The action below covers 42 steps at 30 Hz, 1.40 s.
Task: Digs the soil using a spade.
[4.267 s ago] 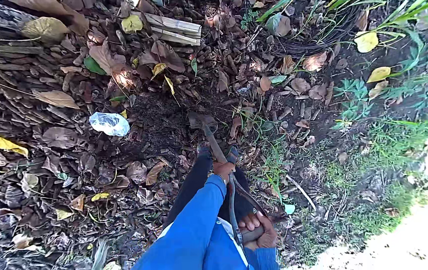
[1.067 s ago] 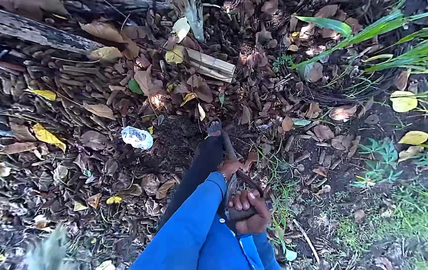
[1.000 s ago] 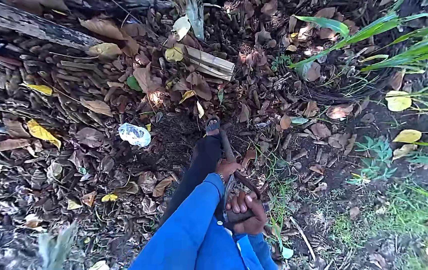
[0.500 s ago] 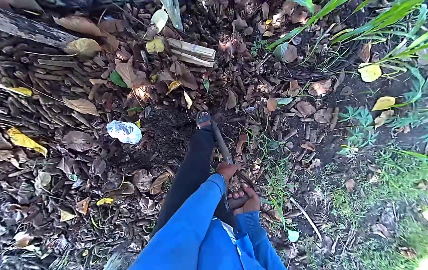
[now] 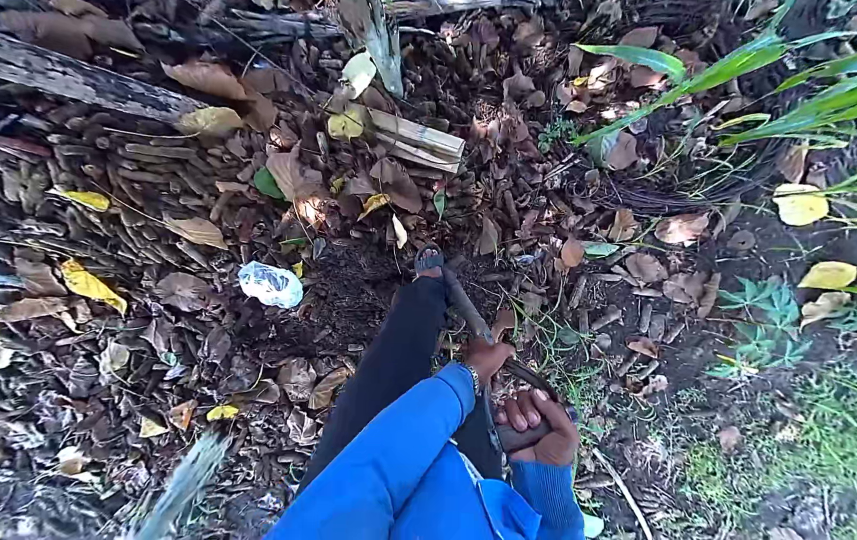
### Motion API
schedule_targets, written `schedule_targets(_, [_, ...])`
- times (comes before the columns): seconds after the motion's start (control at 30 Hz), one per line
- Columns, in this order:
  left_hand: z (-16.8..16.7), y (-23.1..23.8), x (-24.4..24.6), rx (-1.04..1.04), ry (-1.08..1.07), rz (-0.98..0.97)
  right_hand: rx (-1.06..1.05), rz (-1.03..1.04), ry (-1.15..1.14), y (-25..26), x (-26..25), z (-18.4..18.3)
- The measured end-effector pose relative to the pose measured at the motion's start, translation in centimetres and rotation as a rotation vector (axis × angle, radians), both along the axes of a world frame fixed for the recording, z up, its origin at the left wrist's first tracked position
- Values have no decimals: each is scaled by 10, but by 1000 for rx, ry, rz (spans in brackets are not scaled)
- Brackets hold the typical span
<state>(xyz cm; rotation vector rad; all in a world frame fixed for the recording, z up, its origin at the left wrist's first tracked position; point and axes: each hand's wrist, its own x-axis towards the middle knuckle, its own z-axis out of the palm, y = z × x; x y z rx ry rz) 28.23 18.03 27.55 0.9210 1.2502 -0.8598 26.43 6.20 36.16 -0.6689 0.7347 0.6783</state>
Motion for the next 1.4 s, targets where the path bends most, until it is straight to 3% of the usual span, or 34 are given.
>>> schedule_targets(0.13, [-7, -40, -28, 85, -67, -13, 23, 51, -47, -50, -25, -17])
schedule_targets(0.27, [-33, -105, -60, 45, -82, -218, -41, 73, -53, -145, -57, -57])
schedule_targets(0.33, [-37, -130, -78, 5, -43, -320, -174, 35, 15, -194, -80, -84])
schedule_targets(0.43, [-15, -147, -109, -81, 12, -457, -574, -27, 265, -244, -121, -117])
schedule_targets(0.5, [-5, -138, -112, -81, 8, -457, -624, -44, 318, -230, -122, -118])
schedule_targets(0.57, [4, -121, -113, -48, 32, -421, -454, -75, 253, -185, -121, -84])
schedule_targets(0.67, [10, -102, -92, 31, 42, -143, -222, -103, 130, -106, -92, -34])
schedule_targets(0.73, [16, -80, -68, 90, 8, -9, -184, -91, 98, -60, -69, -16])
schedule_targets(0.87, [28, -28, -40, 67, 49, -107, -230, -51, 117, -5, -38, 13])
schedule_targets(0.97, [21, -7, -9, 53, 19, -144, -162, -71, 30, 11, -8, 2])
schedule_targets(1.03, [13, -3, 17, 62, -30, -131, -144, -48, -49, 11, 20, -14])
schedule_targets(1.13, [1, -33, 13, 91, -58, -130, -135, 8, -74, -24, 24, -25])
schedule_targets(1.3, [-10, -89, -11, 75, -73, -286, -124, 17, -47, -107, -3, -56])
schedule_targets(1.4, [-30, -118, -10, 31, -71, -277, -93, 0, -61, -152, -11, -81])
